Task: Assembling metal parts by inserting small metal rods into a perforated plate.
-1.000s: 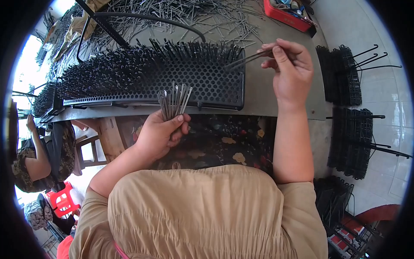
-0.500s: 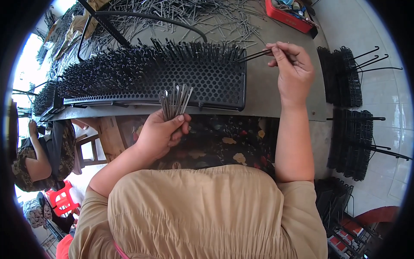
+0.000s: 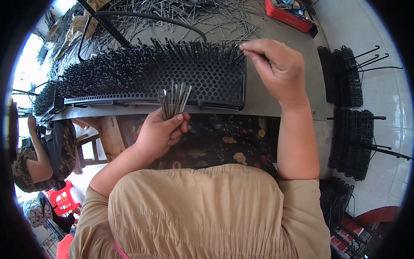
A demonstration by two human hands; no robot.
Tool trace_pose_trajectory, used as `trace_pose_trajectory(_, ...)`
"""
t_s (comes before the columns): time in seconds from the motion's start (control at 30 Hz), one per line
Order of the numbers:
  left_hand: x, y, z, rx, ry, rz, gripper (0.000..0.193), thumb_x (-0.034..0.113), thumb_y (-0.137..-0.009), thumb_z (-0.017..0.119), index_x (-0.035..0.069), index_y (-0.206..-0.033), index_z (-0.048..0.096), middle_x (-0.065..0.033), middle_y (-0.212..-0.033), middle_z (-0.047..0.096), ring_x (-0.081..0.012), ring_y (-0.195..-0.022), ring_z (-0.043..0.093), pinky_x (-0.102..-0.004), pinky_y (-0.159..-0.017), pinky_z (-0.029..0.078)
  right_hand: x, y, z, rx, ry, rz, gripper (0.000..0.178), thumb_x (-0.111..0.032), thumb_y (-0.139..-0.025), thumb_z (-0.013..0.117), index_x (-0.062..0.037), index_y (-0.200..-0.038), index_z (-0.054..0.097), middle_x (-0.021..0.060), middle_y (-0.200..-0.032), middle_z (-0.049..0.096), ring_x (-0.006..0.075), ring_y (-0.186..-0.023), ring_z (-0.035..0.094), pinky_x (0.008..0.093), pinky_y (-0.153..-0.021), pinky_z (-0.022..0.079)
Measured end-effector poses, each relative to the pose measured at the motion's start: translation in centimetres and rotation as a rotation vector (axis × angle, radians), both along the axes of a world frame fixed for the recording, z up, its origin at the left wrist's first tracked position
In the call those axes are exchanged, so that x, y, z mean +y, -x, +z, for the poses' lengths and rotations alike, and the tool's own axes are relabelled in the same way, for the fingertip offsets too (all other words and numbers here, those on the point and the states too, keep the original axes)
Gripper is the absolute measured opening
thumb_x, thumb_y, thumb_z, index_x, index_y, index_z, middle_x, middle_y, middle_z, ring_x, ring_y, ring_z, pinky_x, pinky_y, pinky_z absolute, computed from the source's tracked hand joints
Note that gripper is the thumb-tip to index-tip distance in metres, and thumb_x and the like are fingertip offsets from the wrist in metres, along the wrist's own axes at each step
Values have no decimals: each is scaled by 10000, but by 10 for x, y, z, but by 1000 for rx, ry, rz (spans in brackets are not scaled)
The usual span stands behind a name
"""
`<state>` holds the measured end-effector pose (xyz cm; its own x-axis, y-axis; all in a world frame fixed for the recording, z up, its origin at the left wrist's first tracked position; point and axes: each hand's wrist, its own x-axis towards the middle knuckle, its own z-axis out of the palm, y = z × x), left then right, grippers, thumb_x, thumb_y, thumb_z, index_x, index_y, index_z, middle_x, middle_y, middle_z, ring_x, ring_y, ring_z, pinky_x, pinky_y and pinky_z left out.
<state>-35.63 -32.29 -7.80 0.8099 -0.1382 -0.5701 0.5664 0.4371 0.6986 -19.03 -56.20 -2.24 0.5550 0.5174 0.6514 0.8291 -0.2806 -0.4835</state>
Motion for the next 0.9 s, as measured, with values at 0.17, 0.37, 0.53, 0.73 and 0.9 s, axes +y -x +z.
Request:
trace_pose_trajectory(0.17, 2, 2, -1, 5, -27, -1, 86, 89, -974, 521, 23, -991, 573, -27, -748, 580, -42, -513, 404, -187, -429, 306, 16, -5, -5, 113, 73, -135, 150, 62, -831, 658, 2, -959, 708, 94, -914, 721, 153, -838, 685, 248, -753, 533)
trace_pose_trajectory(0.37, 4, 2, -2, -1, -50, -3, 88, 91, -972, 523, 24, -989, 578, -26, -745, 584, -37, -513, 400, -179, -424, 295, 19, -6, -15, 90, 92, -157, 164, 28, -833, 671, -29, -976, 728, 94, -957, 727, 162, -879, 682, 257, -782, 525)
trace_pose_trajectory(0.53, 5, 2, -3, -21, 1, 13, 95, 92, -974, 520, 20, -988, 581, -34, -750, 593, -41, -513, 408, -181, -423, 301, 34, 6, -19, -58, 83, -211, 157, 17, -827, 680, -30, -968, 729, 98, -953, 726, 229, -978, 676, 297, -846, 512)
trace_pose_trajectory(0.73, 10, 5, 2, -38, 6, 31, 105, 98, -980, 510, 25, -995, 584, -38, -758, 604, -44, -520, 422, -184, -430, 314, 41, 25, -17, -152, 15, -282, 142, 31, -827, 673, -5, -960, 706, 91, -920, 722, 219, -925, 685, 288, -805, 520)
trace_pose_trajectory(0.9, 13, 12, 1, -156, -12, 29, 130, 130, -990, 516, 45, -1021, 610, -24, -783, 627, -47, -558, 459, -187, -471, 356, 84, 77, -17, 880, -132, -33, 183, -31, -864, 670, 12, -1042, 657, 67, -849, 698, 91, -725, 644, 202, -605, 496)
